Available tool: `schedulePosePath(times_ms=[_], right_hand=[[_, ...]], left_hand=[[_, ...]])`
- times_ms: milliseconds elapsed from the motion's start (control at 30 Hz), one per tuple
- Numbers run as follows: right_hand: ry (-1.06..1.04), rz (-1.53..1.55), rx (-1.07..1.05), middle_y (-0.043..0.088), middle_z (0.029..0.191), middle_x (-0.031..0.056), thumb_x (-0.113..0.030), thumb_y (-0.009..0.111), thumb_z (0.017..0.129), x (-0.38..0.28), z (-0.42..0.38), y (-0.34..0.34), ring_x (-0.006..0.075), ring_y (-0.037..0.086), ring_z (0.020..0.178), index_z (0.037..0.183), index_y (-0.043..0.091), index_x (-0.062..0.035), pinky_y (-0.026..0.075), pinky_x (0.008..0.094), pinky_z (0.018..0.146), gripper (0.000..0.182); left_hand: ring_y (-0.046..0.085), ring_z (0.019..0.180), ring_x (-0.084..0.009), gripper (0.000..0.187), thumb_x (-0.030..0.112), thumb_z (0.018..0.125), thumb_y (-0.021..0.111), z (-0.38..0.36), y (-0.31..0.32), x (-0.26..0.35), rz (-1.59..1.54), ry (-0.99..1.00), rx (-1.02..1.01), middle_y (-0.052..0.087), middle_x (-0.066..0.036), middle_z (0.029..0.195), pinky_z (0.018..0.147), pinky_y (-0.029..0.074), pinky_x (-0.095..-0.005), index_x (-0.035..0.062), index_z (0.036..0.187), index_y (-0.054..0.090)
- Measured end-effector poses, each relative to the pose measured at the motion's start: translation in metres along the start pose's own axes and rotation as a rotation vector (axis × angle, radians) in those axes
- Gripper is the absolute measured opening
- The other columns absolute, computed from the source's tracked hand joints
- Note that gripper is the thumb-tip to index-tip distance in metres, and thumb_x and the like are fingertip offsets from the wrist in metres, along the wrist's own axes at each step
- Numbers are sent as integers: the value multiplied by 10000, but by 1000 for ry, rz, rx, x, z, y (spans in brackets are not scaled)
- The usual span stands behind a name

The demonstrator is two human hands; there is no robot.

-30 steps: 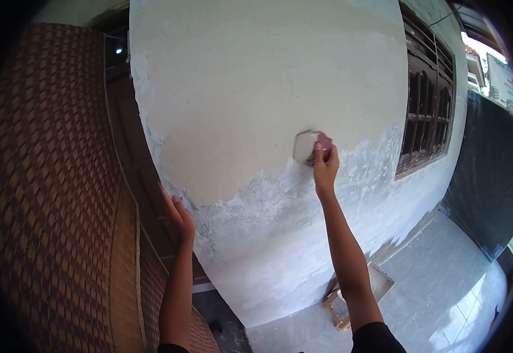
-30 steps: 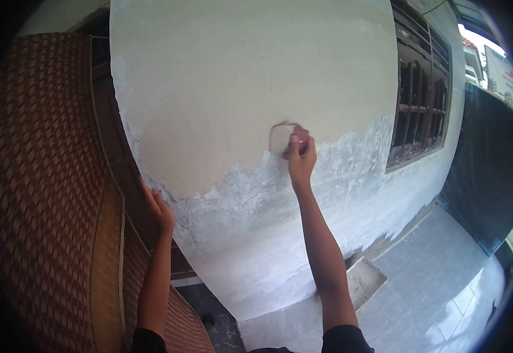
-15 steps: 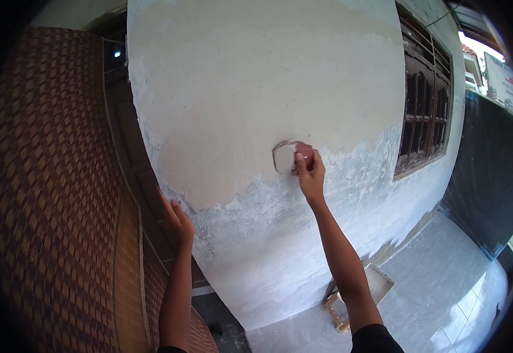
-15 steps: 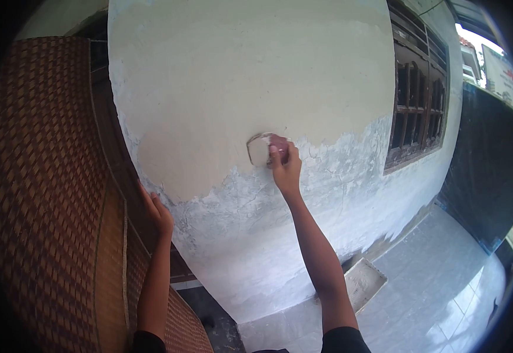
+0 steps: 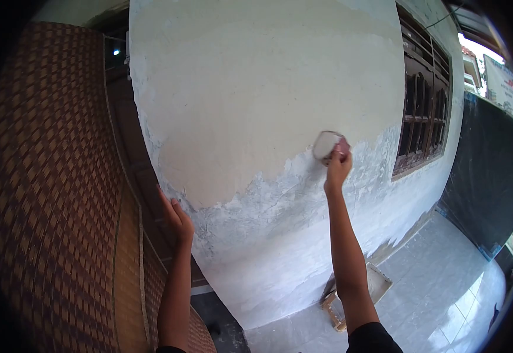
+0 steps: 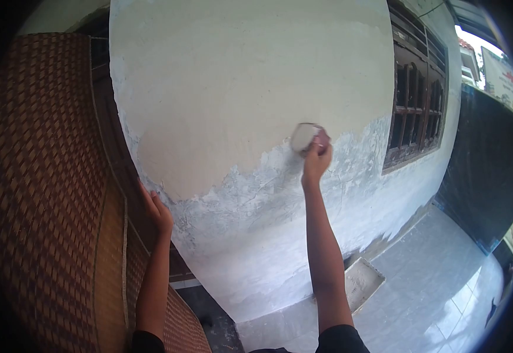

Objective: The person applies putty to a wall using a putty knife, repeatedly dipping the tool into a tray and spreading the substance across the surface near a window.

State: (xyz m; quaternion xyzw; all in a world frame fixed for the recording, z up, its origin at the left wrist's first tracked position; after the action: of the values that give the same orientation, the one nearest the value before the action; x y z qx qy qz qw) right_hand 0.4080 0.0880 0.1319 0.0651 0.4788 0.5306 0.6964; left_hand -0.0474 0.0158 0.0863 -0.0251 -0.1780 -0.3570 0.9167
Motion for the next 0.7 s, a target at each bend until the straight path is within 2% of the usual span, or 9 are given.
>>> schedulePosePath(times_ms=[67,167,233,300,433,500,567,633,700], right_hand=[[-5,50,84,588,988,54,-261,585,961,-18,-2,-4,118,557,873,1089,578,-35,486,263,733,260],[-91,55,-171,601,943,24,-235,575,972,-29,-19,23,97,559,839,1094,568,-48,489,263,714,224],[-320,-114,-365,596,931,19,-231,579,968,-36,-31,43,91,543,807,1091,570,-50,474,258,691,219],[-318,-289,-372,592,914,18,-240,586,962,-29,-22,42,90,531,781,1081,573,-44,461,251,672,230],[32,37,199,602,924,49,-249,588,957,-9,22,-10,104,568,791,1104,542,-16,477,274,666,279],[22,127,112,598,924,35,-241,578,966,-26,13,-3,91,559,811,1092,555,-25,470,264,691,251],[-69,98,-161,599,1022,59,-264,592,959,-33,-5,23,128,560,912,1127,551,-8,473,273,778,309],[-196,-183,-389,604,1031,53,-260,586,961,-35,-18,42,128,547,897,1123,584,-16,456,279,800,293],[-57,-90,-185,604,1024,60,-251,582,959,-12,-3,30,135,554,902,1092,592,-18,463,286,802,268]], left_hand=[[315,1383,-375,498,77,1001,335,0,2,2,0,11,15,286,-269,1494,1123,265,-411,-58,1466,216],[313,1385,-371,501,77,1001,336,-1,3,1,11,7,11,288,-266,1494,1123,264,-408,-58,1468,212],[312,1386,-370,501,77,1001,337,-1,3,3,8,-7,6,289,-265,1494,1123,265,-408,-56,1468,213],[311,1387,-369,502,77,1001,339,-1,2,3,10,-21,3,290,-265,1494,1123,266,-407,-55,1468,214],[315,1384,-370,502,80,1002,340,-2,2,1,12,-26,1,293,-266,1492,1122,267,-404,-46,1471,216],[320,1381,-371,502,82,1002,341,-1,4,2,13,-15,10,295,-268,1490,1121,268,-403,-44,1472,217],[330,1377,-371,503,87,1002,346,-2,3,2,5,-48,12,300,-260,1492,1116,274,-400,-39,1473,222],[335,1374,-368,501,93,1002,352,-4,5,1,-10,-86,14,310,-255,1489,1112,279,-401,-37,1471,232],[340,1372,-366,499,99,1003,357,-4,2,-3,-13,-123,23,319,-250,1487,1108,284,-401,-35,1470,241]])
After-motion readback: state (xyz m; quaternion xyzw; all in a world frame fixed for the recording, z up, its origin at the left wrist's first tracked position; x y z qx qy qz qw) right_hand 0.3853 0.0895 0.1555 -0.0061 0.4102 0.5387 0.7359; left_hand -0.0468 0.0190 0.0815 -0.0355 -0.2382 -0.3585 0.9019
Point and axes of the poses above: each hand's wrist, its own z-axis towards the middle knuckle, its own y-axis out of the palm, x = y × z, the point moved 5 cm from there along z, towards the middle knuckle
